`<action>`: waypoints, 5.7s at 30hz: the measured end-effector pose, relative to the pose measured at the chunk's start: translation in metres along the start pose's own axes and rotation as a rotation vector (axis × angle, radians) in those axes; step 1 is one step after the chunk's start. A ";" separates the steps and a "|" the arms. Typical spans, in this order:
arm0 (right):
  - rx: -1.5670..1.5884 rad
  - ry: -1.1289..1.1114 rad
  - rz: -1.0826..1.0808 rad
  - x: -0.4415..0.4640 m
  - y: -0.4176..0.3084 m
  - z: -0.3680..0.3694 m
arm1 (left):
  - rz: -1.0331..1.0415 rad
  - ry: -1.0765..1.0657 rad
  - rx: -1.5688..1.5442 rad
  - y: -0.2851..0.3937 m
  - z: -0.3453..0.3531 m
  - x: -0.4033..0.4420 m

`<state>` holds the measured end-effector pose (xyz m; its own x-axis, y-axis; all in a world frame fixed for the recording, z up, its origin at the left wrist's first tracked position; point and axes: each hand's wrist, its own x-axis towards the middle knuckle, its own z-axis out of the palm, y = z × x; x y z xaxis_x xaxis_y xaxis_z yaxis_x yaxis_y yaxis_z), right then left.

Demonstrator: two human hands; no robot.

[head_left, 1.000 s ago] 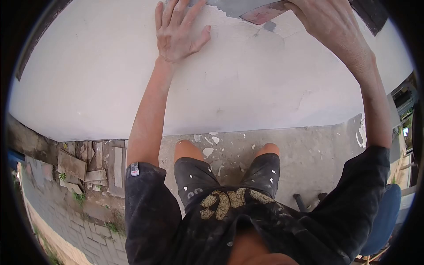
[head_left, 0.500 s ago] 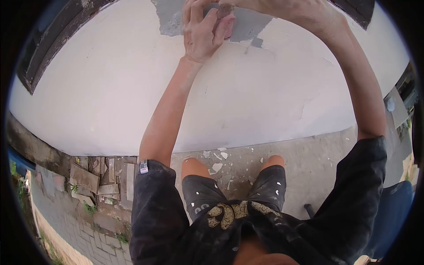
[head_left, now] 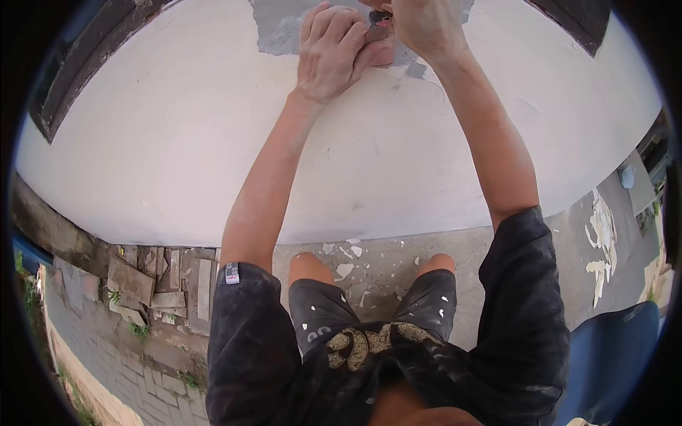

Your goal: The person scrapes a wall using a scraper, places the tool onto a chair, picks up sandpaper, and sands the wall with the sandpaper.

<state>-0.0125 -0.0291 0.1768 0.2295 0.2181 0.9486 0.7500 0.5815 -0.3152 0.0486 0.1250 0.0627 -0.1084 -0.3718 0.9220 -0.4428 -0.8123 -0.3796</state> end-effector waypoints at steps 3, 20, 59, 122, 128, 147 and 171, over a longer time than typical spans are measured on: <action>0.110 0.161 0.087 0.006 -0.015 -0.014 | -0.033 -0.056 0.040 0.002 0.000 0.003; 0.066 0.140 0.113 -0.020 -0.010 -0.029 | -0.136 0.255 -0.078 0.007 -0.008 0.012; 0.195 0.024 -0.029 -0.014 -0.014 -0.041 | -0.053 0.216 -0.068 0.006 -0.012 0.020; 0.142 0.012 -0.127 -0.019 -0.020 -0.050 | -0.031 0.205 -0.034 0.007 -0.012 0.020; 0.459 0.103 0.020 -0.021 -0.024 -0.056 | -0.046 0.207 0.000 0.007 -0.008 0.019; 0.076 0.143 -0.001 -0.029 -0.009 -0.054 | -0.028 0.252 -0.047 0.001 -0.007 0.018; 0.090 0.286 -0.101 -0.023 -0.012 -0.039 | -0.205 0.328 -0.182 0.001 -0.012 0.006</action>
<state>-0.0021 -0.0718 0.1598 0.3314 -0.0656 0.9412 0.7226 0.6591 -0.2085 0.0367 0.1273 0.0690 -0.2666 -0.0244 0.9635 -0.6313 -0.7510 -0.1937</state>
